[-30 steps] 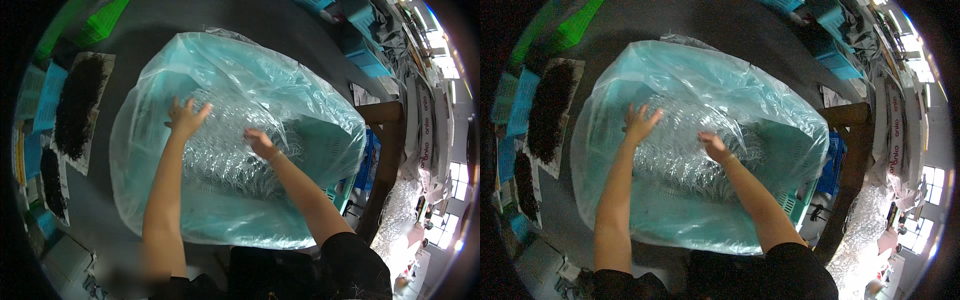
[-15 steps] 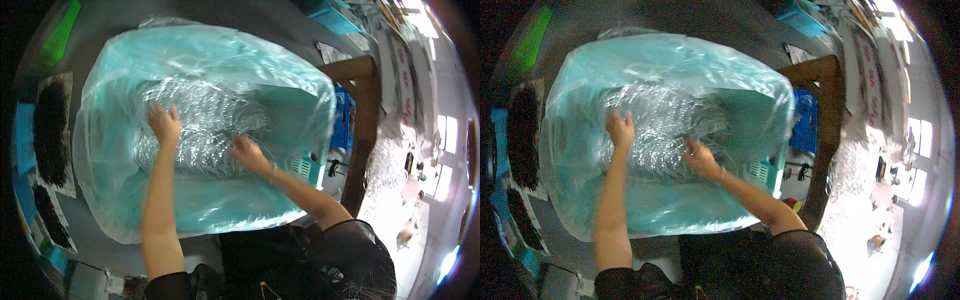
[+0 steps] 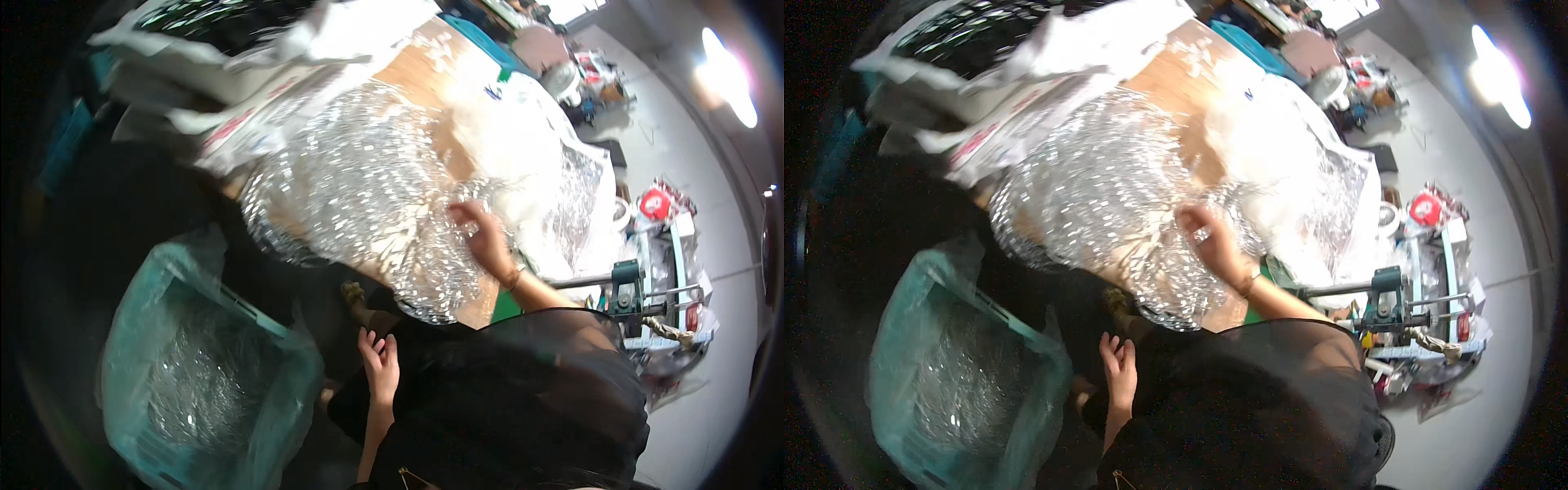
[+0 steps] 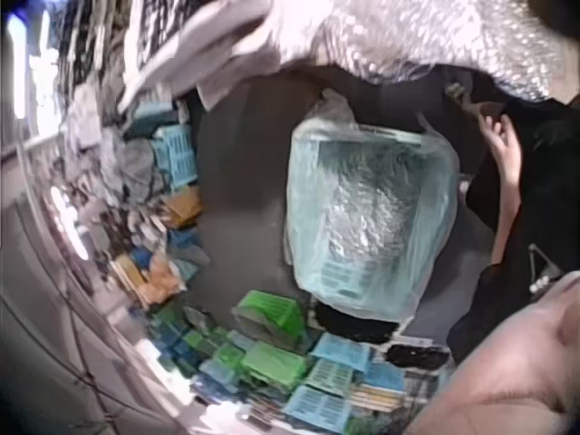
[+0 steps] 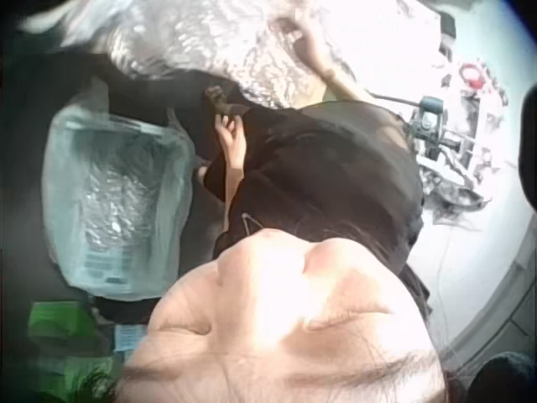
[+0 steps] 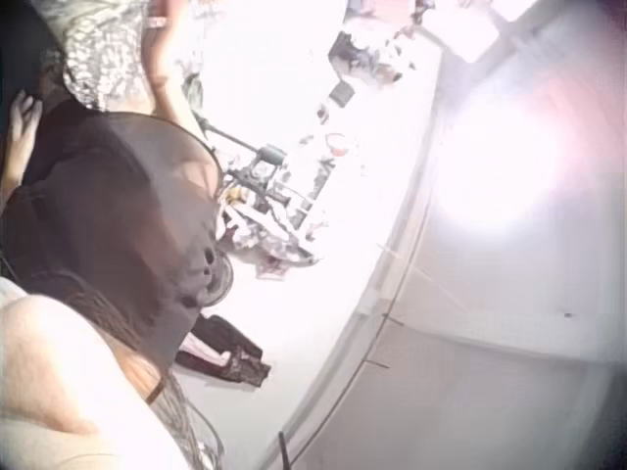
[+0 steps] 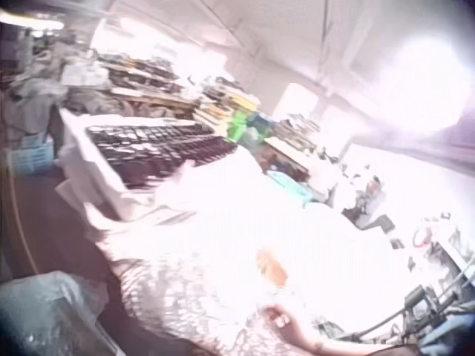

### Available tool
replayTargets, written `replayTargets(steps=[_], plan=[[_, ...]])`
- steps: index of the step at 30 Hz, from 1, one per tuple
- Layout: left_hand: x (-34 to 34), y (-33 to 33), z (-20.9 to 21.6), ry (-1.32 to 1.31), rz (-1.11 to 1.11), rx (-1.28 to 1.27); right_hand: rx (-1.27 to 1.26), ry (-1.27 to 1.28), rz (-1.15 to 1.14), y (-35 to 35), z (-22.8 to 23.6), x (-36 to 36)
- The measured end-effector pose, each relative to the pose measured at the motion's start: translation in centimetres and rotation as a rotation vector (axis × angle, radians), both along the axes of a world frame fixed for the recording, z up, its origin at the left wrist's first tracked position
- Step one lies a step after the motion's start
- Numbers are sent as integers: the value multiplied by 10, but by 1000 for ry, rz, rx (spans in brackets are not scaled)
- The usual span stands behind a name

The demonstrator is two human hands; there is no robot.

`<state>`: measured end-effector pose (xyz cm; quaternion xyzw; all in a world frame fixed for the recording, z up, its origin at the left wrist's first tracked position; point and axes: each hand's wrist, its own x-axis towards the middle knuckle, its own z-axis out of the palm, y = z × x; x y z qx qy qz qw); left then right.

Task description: The person repeatedly picks up clear plastic glasses frames, places them on a green mat under a press machine, and operates the machine to press a component onto each frame. The person then removes the frame and repeats the process with additional frames from a nearby pile.

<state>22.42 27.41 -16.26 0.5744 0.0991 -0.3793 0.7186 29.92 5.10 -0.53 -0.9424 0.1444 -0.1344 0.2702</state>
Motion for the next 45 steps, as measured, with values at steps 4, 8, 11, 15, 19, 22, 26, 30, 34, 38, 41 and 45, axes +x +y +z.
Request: replayTargets(steps=[4,8,11,15,19,22,26,30,34,38,41,45], plan=[[-12,-50,24,64,-74,-65,112,50,-454,-144,-25,-59],[-12,-91,39,11,-28,-25,126,380,-480,-192,-108,-75],[-5,-117,10,-58,24,151,330,379,-551,-191,-92,-62],[12,-133,38,-71,138,-88,711,246,-227,-192,-87,-81],[18,-114,29,-10,198,-84,583,560,-82,-143,-53,-94],[14,-80,54,-77,76,101,1002,662,63,-130,-33,-88],[11,-44,54,-84,306,184,731,844,-39,-80,-59,-111],[9,-44,41,-435,173,350,934,814,21,-47,-40,-97],[17,-12,20,-627,221,460,654,850,123,-13,-37,-120],[23,62,22,-495,321,528,1022,989,166,41,-79,-105],[29,147,6,-201,610,353,934,1000,300,155,-77,-38],[63,274,-78,-386,652,610,589,806,536,266,-150,9]])
